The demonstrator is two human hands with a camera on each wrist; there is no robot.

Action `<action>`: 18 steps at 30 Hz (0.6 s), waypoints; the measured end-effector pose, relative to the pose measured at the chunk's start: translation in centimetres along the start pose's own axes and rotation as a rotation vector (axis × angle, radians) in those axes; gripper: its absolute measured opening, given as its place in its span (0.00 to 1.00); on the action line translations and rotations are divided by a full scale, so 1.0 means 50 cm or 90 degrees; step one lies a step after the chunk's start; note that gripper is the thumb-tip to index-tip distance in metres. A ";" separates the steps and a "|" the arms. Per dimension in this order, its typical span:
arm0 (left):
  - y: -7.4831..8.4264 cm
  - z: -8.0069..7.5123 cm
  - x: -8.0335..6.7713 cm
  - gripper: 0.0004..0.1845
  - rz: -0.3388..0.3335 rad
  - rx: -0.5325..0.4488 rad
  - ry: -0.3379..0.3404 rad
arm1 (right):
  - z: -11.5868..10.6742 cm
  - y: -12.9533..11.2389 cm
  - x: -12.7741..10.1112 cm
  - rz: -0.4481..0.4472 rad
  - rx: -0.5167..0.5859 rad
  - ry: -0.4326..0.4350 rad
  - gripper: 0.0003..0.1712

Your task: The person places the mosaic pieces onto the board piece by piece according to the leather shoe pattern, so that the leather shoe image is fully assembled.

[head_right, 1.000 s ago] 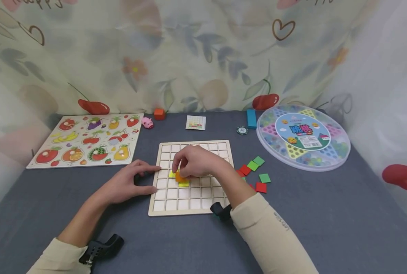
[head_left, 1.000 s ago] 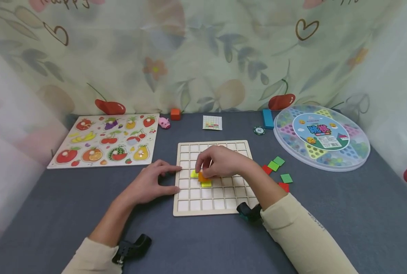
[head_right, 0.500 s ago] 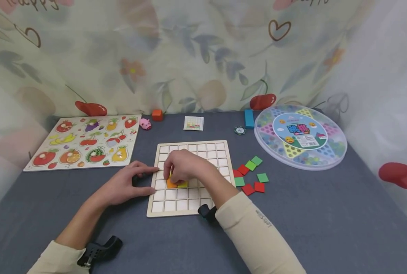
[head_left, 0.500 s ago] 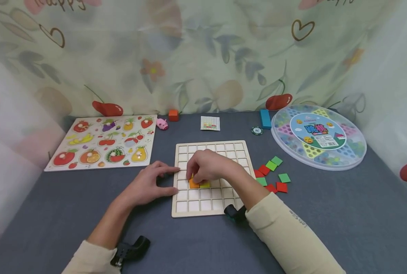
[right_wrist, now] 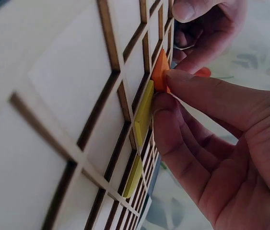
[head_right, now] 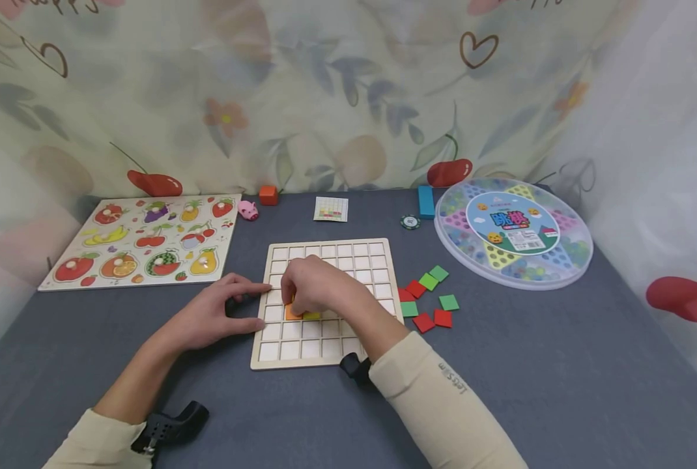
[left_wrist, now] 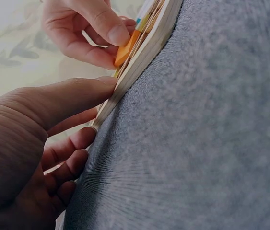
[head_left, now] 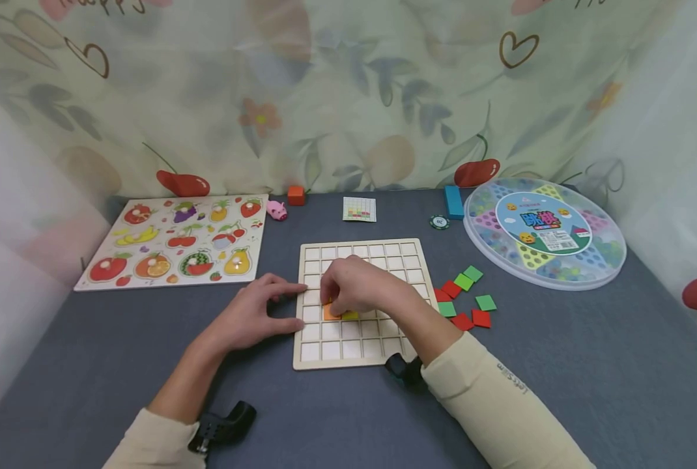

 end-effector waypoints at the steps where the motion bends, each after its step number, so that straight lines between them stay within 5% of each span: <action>1: 0.001 0.000 0.000 0.32 0.001 0.000 0.000 | 0.000 0.000 0.000 0.001 -0.004 -0.001 0.05; 18: 0.001 -0.002 0.000 0.32 0.014 0.006 -0.004 | 0.000 -0.018 -0.004 -0.020 -0.026 0.028 0.08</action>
Point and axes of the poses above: each hand's wrist, its own x-axis towards the middle knuckle, its own z-axis out of the palm, y = z × x, the point moved 4 cm from there along x, towards the middle knuckle, and after that the axes turned 6 degrees about -x, right-handed, at the moved point
